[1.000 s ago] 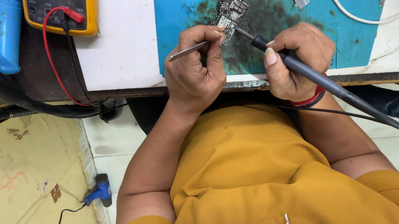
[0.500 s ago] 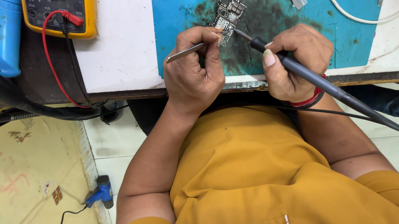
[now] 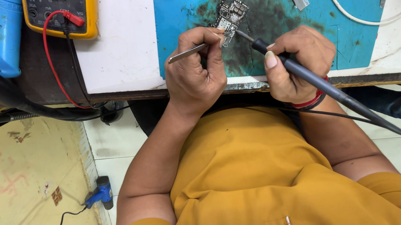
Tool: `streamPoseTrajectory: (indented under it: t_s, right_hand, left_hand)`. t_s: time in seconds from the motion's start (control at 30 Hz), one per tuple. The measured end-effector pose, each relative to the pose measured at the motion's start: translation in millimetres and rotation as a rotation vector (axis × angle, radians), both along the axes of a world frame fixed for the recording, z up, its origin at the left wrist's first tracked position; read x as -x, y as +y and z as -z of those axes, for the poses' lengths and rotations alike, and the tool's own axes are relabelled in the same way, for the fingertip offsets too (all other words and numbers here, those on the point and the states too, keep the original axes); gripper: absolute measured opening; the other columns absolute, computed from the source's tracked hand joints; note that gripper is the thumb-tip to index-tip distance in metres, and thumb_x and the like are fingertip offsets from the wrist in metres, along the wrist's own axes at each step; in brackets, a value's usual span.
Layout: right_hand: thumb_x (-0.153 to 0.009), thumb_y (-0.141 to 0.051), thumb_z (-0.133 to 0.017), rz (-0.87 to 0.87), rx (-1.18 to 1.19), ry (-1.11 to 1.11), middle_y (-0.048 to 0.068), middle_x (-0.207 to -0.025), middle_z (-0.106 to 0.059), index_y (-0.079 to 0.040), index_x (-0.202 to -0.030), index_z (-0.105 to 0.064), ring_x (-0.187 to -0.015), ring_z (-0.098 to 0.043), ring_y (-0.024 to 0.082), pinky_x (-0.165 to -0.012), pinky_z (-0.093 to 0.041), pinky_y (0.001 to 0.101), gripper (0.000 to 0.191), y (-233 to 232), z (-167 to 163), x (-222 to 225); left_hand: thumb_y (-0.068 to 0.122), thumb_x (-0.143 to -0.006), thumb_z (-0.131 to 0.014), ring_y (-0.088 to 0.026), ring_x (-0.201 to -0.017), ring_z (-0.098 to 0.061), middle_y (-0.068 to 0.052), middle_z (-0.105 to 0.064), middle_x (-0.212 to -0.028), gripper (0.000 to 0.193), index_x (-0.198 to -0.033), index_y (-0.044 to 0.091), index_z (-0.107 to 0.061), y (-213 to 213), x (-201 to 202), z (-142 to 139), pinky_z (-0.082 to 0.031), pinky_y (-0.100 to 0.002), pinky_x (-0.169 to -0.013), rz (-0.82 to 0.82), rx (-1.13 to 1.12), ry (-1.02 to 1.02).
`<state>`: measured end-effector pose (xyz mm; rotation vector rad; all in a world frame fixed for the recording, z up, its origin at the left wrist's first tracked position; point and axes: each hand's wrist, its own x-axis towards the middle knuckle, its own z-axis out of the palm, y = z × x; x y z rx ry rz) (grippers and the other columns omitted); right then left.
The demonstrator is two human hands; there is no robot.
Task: The person solders components on a small circuit board at a workbench, holding the board steady with one hand while applying a soldering iron with the other, and uses a small metal tool to work on the board's components throughout the episode.
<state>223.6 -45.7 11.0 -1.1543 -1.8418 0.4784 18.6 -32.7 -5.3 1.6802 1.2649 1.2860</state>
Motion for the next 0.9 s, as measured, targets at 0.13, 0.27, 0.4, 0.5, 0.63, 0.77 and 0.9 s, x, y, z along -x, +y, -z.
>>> streamPoseTrajectory:
  t_s: [0.13, 0.27, 0.4, 0.5, 0.63, 0.77, 0.9]
  right_hand:
    - [-0.101, -0.011, -0.069, 0.001, 0.0, 0.008, 0.012, -0.084, -0.066, -0.002, -0.096, -0.06, -0.064, -0.06, 0.025, -0.062, -0.046, 0.0336, 0.014, -0.1, -0.3, 0.0]
    - [-0.101, -0.011, -0.069, -0.007, -0.008, -0.001, 0.012, -0.084, -0.066, -0.002, -0.096, -0.06, -0.065, -0.061, 0.025, -0.063, -0.046, 0.0342, 0.014, 0.2, 0.4, -0.1]
    - [-0.101, -0.011, -0.069, 0.013, -0.001, 0.002, 0.012, -0.084, -0.065, -0.002, -0.095, -0.06, -0.065, -0.06, 0.025, -0.062, -0.046, 0.034, 0.014, -0.2, 0.9, 0.6]
    - [-0.101, -0.011, -0.069, 0.006, -0.004, -0.004, 0.012, -0.084, -0.066, -0.002, -0.095, -0.06, -0.065, -0.06, 0.025, -0.062, -0.046, 0.034, 0.014, -0.2, 0.5, 0.8]
    - [-0.101, -0.011, -0.069, 0.005, 0.004, -0.02, 0.012, -0.083, -0.065, -0.002, -0.095, -0.061, -0.064, -0.06, 0.025, -0.062, -0.046, 0.0343, 0.013, -0.7, -1.2, 0.4]
    - [-0.1, -0.011, -0.069, 0.011, -0.015, -0.005, 0.012, -0.084, -0.065, -0.002, -0.096, -0.061, -0.065, -0.061, 0.025, -0.062, -0.047, 0.0342, 0.012, 0.1, -0.6, 2.6]
    - [-0.1, -0.011, -0.069, 0.001, -0.007, -0.012, 0.012, -0.084, -0.065, -0.002, -0.095, -0.061, -0.065, -0.061, 0.025, -0.062, -0.046, 0.0343, 0.012, 0.7, -1.2, 2.0]
  left_hand:
    - [0.0, -0.106, -0.066, -0.01, -0.076, -0.071, -0.007, -0.074, -0.108, 0.016, -0.113, 0.006, -0.052, -0.2, -0.2, -0.1, -0.058, -0.021, -0.064, 0.0, -0.008, -0.004]
    - [-0.001, -0.106, -0.065, -0.009, -0.073, -0.069, -0.008, -0.074, -0.107, 0.016, -0.111, 0.006, -0.052, 0.1, -0.3, 0.6, -0.057, -0.021, -0.063, 0.001, -0.011, 0.007]
    - [-0.001, -0.105, -0.065, -0.009, -0.073, -0.069, -0.008, -0.074, -0.107, 0.016, -0.111, 0.006, -0.052, -0.2, -0.8, 0.8, -0.057, -0.021, -0.063, -0.006, -0.002, 0.002]
    - [-0.001, -0.106, -0.065, -0.009, -0.074, -0.07, -0.008, -0.074, -0.108, 0.016, -0.112, 0.005, -0.052, -0.3, -0.5, 0.7, -0.057, -0.021, -0.064, 0.0, 0.001, -0.014]
    - [-0.001, -0.105, -0.066, -0.009, -0.074, -0.07, -0.008, -0.074, -0.107, 0.017, -0.111, 0.005, -0.053, -0.5, -0.5, 0.5, -0.057, -0.021, -0.063, -0.009, -0.005, 0.004]
    - [-0.001, -0.105, -0.066, -0.01, -0.076, -0.071, -0.008, -0.073, -0.108, 0.016, -0.112, 0.006, -0.053, 0.2, 0.0, 0.2, -0.058, -0.022, -0.066, 0.0, -0.009, 0.007]
    - [0.0, -0.105, -0.067, -0.01, -0.076, -0.071, -0.008, -0.073, -0.108, 0.016, -0.111, 0.005, -0.053, 0.3, 0.1, -0.6, -0.059, -0.022, -0.066, 0.004, -0.003, -0.005]
